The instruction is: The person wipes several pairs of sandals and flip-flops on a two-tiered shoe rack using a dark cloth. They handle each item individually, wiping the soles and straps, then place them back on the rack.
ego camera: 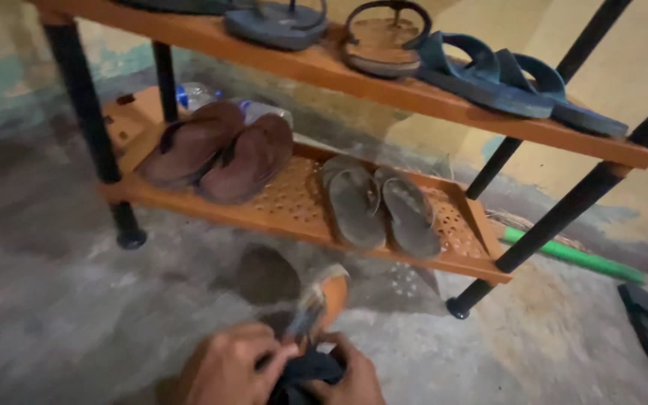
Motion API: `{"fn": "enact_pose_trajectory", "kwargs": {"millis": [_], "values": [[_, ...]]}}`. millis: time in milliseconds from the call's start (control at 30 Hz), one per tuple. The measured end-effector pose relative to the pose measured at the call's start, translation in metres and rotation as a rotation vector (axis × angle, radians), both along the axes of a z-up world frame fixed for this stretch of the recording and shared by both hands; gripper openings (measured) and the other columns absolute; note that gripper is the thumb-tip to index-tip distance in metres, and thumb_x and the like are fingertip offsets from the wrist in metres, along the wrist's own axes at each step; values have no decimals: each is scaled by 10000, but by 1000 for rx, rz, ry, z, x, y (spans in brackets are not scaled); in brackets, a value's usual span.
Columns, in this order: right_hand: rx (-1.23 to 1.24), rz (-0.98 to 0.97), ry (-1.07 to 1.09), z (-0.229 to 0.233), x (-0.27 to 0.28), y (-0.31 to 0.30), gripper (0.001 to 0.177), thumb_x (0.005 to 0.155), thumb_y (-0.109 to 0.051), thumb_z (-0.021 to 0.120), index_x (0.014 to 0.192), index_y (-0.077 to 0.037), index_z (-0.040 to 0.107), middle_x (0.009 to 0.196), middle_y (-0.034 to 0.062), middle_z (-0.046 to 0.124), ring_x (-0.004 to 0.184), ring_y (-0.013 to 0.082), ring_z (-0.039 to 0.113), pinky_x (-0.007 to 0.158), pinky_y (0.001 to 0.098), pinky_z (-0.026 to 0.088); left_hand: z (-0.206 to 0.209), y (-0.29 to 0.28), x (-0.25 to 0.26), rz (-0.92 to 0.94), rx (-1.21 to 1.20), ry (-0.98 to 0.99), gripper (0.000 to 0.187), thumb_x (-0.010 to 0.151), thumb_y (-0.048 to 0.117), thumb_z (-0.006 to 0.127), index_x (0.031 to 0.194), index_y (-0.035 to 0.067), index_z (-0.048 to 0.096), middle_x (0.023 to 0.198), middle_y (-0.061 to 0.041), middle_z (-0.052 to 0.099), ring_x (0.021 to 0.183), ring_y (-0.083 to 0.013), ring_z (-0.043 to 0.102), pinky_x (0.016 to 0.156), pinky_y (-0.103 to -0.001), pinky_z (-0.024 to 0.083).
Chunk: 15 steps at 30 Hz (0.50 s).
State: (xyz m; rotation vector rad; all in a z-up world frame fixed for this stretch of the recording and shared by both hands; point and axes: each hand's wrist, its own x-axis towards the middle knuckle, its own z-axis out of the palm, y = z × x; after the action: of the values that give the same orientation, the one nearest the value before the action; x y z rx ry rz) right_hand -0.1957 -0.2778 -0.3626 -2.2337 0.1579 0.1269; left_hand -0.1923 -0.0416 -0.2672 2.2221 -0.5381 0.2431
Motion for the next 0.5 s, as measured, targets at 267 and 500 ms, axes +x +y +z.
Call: {"fn": "enact_pose_trajectory", "kwargs": {"millis": [267,500], "values": [[326,-77,-398,-20,20,4,645,627,-100,816,1249,-20,666,1078,154,797,1069,273,763,948,363,555,-19,-7,29,-79,-130,-140,225,752,287,848,838,84,801,873,-79,787,828,-301,722,736,-403,572],[-170,103,-658,97,13,10,419,676,-65,710,1086,-59,629,1041,175,674,1037,438,634,880,452,521,67,36,71,156,-289,268,678,830,386,768,1387,105,504,1342,-97,548,1192,-212,581,869,-407,552]]}}
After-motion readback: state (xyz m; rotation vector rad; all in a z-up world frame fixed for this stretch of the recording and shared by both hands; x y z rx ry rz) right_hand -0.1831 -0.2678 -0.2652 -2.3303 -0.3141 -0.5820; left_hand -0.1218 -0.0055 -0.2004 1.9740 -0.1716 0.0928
